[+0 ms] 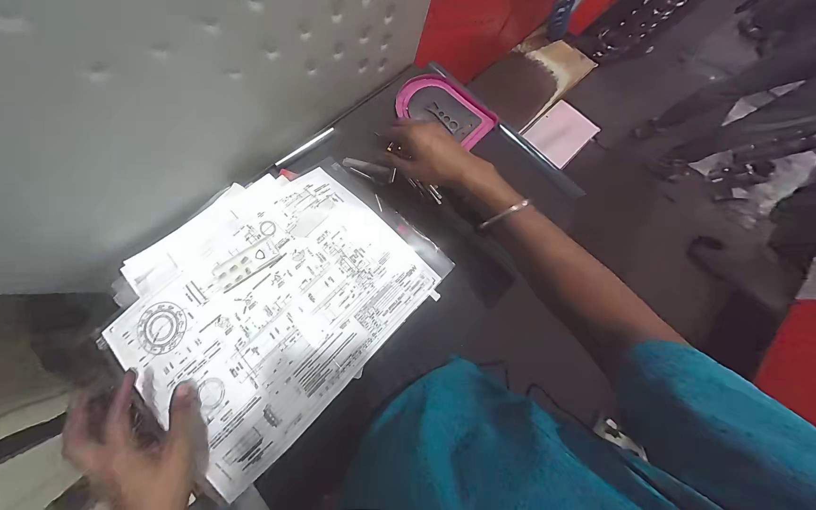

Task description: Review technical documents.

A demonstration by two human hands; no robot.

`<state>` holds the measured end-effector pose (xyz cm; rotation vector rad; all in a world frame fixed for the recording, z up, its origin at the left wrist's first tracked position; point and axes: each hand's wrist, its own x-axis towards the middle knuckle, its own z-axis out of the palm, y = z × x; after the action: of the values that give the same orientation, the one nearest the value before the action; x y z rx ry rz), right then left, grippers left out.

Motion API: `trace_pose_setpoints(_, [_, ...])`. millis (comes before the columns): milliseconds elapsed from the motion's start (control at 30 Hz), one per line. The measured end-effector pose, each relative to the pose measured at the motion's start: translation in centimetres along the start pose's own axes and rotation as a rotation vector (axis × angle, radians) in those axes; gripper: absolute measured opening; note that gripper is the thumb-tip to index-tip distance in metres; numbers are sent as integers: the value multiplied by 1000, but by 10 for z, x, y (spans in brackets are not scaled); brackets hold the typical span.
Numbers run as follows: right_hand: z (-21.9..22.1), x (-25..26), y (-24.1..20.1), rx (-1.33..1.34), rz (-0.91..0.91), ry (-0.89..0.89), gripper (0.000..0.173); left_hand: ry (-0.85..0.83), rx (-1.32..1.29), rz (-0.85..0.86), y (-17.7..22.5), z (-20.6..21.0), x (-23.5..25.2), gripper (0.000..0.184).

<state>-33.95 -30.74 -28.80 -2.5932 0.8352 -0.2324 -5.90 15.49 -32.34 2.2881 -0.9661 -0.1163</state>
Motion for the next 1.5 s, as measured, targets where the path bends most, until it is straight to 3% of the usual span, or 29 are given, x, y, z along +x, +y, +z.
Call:
trace_pose_setpoints(167, [33, 75, -32, -34, -128, 4, 30, -148, 29, 134, 50, 24, 11, 59])
trace_pose_setpoints(300, [60, 117, -39, -234, -67, -131, 35, -227, 38, 166, 56, 30, 11, 45])
trace_pose_setpoints(400, [67, 127, -31, -313, -106, -113, 36, -186, -6, 184, 50, 25, 11, 41])
trace_pose_setpoints(533, [54, 118, -34, -352, -30, -135, 36, -168, -77, 182, 36, 20, 1, 38])
trace_pose_setpoints(633, [37, 112, -36, -289, -12, -158, 47, -189, -90, 181, 29, 14, 0, 38])
trace_pose_setpoints(833, [-22, 37, -46, -60, -96, -106, 34, -299, 8, 282, 44, 29, 3, 50])
trace_pose_setpoints(1000, [-38, -93, -62, 7, 28, -267, 28, -383, 99, 531, 105, 71, -20, 90])
trace_pose_setpoints(1067, [-32, -139, -62, 17, 159, -345, 36, -406, 135, 605, 128, 91, -32, 97])
trace_pose_setpoints(1133, [-17, -171, -55, 53, 291, -414, 60, -408, 156, 647, 141, 107, -37, 92])
trace_pose_setpoints(1233, [12, -199, -65, 108, 399, -409, 101, -347, 107, 675, 146, 118, -33, 61])
trace_pose_setpoints(1300, [34, -208, -80, 104, 419, -297, 116, -295, -21, 626, 146, 115, -26, 38])
trace_pose_setpoints(1367, [61, -212, -87, 51, 416, -99, 115, -272, -195, 532, 148, 106, -19, 28])
trace_pose_setpoints(1500, [94, -208, -78, 57, 475, 156, 68, -240, -536, 347, 144, 97, -11, 19])
